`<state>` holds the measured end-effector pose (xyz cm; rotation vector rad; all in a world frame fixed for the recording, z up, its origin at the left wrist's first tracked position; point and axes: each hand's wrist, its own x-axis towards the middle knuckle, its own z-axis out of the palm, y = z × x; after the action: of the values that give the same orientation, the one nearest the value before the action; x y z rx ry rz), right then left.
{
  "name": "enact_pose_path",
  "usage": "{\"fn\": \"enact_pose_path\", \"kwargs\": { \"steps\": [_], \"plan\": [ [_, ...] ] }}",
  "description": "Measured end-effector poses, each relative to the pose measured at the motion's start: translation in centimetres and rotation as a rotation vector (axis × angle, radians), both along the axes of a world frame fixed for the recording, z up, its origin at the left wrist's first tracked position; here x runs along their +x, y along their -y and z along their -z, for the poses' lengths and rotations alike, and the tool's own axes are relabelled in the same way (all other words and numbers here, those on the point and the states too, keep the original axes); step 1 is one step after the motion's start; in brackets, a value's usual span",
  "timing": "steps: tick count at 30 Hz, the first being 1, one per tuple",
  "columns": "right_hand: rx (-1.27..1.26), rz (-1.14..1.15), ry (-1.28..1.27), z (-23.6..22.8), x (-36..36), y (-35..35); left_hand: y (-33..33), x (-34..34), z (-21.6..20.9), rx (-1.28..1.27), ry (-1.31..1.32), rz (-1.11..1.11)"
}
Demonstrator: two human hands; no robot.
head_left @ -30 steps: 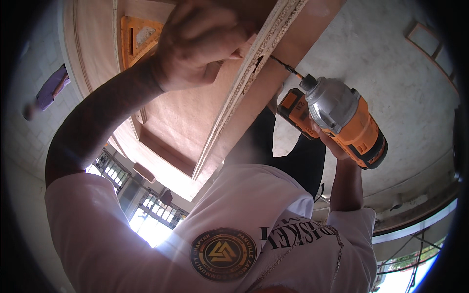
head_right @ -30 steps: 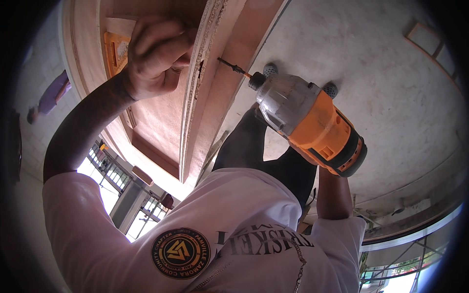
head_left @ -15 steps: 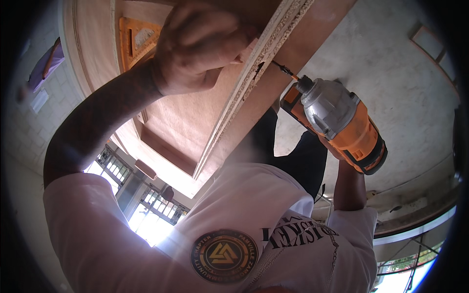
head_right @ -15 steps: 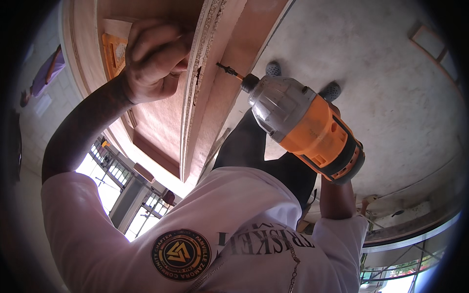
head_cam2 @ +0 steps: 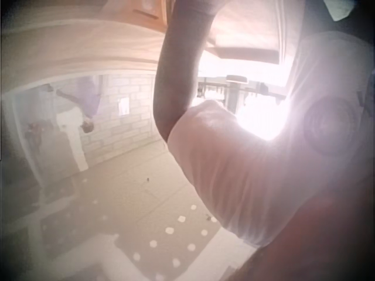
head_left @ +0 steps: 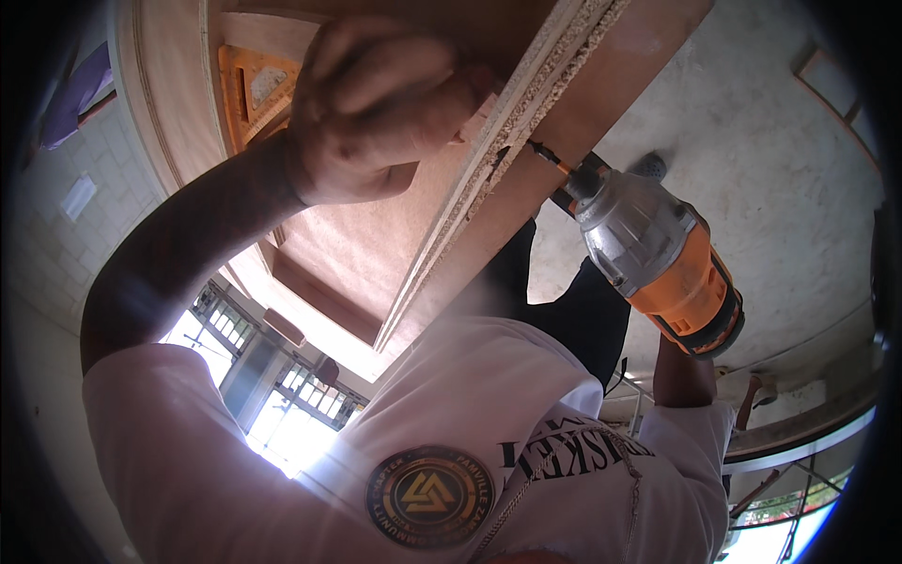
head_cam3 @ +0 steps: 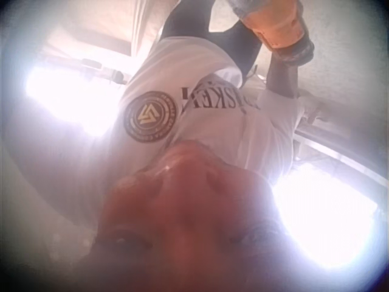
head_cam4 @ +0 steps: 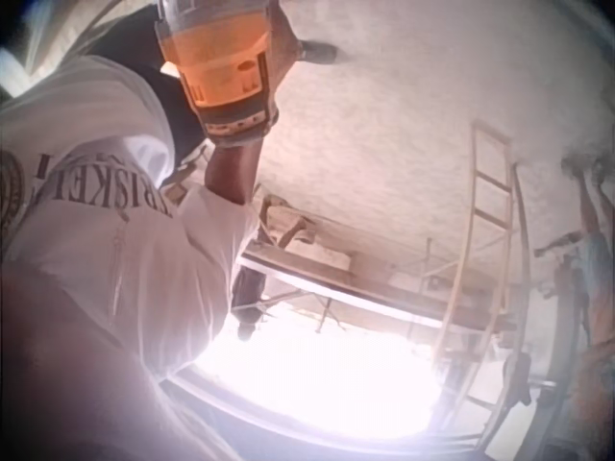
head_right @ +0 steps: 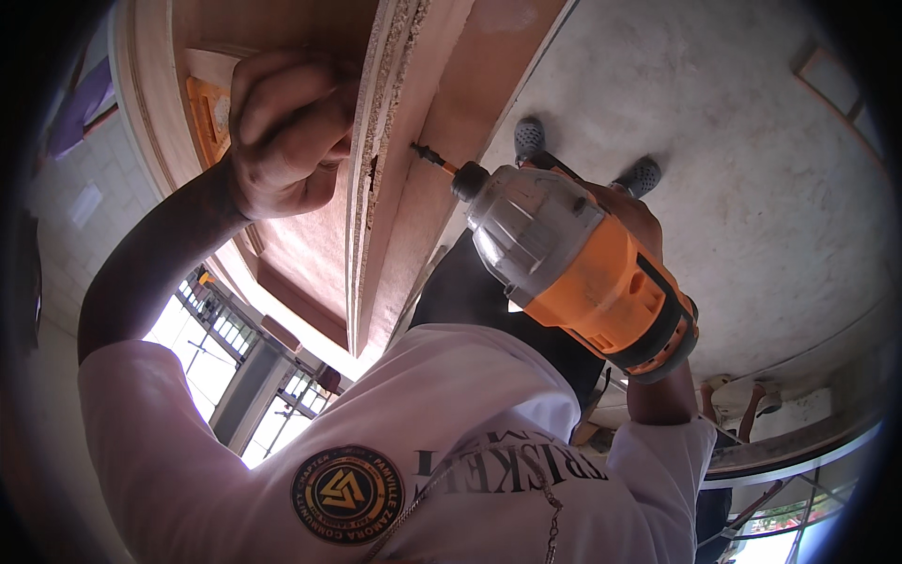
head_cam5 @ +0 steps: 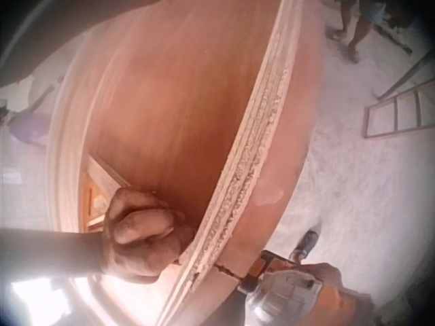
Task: The person positions wooden strips on a large plywood sheet and uses a cordless drill to drive screws, securing the strips to form a frame. The person repeatedly aligns pieces and fastens them along the edges of the plywood.
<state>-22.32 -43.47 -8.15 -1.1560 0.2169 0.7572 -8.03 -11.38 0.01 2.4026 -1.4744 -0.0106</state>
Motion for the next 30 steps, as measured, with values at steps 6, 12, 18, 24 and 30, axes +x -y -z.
{"fn": "enact_pose_path", "kwargs": {
  "steps": [6,12,18,24,30],
  "plan": [
    [-0.035,-0.023,0.009,-1.3,1.7,-0.5,0.1,-0.1,-0.1,-0.006,-0.021,-0.012],
    [-0.053,-0.044,-0.036,-1.9,2.7,-1.1,0.1,0.0,0.3,-0.030,-0.008,0.004],
    [-0.083,-0.089,0.163,-2.2,3.4,-1.2,-0.1,0.0,0.4,-0.032,-0.025,0.012],
    [-0.111,-0.131,0.318,-2.3,3.9,-1.1,-0.1,-0.2,0.6,-0.034,-0.016,-0.018],
    [-0.136,-0.113,0.120,-2.4,3.8,-0.8,0.0,-0.3,0.9,-0.014,0.070,-0.043]
  ]
}}
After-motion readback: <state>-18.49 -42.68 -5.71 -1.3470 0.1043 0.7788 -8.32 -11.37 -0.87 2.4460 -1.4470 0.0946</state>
